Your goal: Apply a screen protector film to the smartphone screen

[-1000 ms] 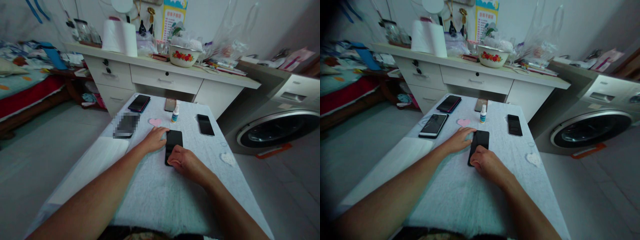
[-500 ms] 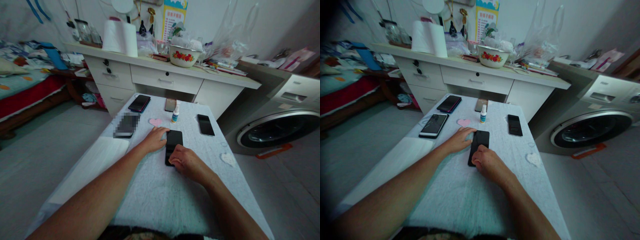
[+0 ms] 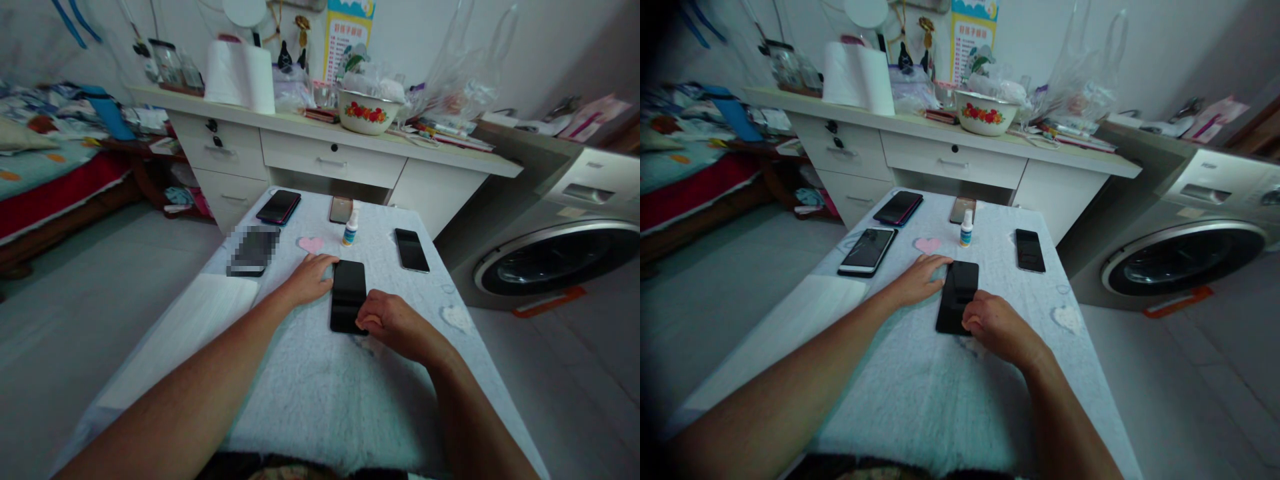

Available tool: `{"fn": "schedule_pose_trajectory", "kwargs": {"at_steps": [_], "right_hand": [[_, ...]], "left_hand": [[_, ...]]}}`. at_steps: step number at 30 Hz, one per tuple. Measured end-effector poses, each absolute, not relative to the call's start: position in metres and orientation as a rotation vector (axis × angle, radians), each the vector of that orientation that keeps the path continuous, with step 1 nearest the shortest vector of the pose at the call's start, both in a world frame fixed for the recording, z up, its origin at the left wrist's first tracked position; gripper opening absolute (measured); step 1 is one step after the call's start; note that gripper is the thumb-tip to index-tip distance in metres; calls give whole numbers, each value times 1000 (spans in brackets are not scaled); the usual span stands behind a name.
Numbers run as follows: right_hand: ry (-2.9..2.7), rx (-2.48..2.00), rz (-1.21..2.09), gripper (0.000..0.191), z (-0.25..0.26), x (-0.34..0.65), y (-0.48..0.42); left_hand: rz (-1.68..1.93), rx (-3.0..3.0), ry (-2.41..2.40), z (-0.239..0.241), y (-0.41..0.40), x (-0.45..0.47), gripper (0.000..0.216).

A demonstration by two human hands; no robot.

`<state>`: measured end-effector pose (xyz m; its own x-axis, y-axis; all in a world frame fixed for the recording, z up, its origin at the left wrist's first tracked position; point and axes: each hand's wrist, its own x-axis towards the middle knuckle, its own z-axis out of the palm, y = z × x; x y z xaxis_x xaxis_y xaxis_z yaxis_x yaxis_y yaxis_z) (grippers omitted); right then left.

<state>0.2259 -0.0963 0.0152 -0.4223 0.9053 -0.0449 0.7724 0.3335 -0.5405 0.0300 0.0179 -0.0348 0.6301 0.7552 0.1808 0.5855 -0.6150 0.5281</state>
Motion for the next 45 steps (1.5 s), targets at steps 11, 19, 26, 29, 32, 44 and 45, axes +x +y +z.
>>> {"fn": "schedule_pose_trajectory", "kwargs": {"at_steps": [11,19,26,29,32,44,45], "right_hand": [[-2324,-1579,722,20,18,237,-98],[-2325,-1597,693,18,18,239,-97],[-2321,-1583,697,17,18,235,-97],[-2309,-1566,696,19,17,232,-97],[-2285,-1551,703,19,15,228,-96],[-2293,-1464,604,19,3,211,-90],[-2287,-1458,599,19,2,211,-90]], "left_hand": [[545,2416,1065,-33,17,30,47],[552,2415,1055,-33,17,31,47],[556,2412,1063,-34,17,30,47],[557,2411,1071,-34,17,31,47],[559,2413,1064,-33,17,31,48],[569,2420,1056,-35,17,31,46],[566,2417,1062,-34,17,31,46]]}}
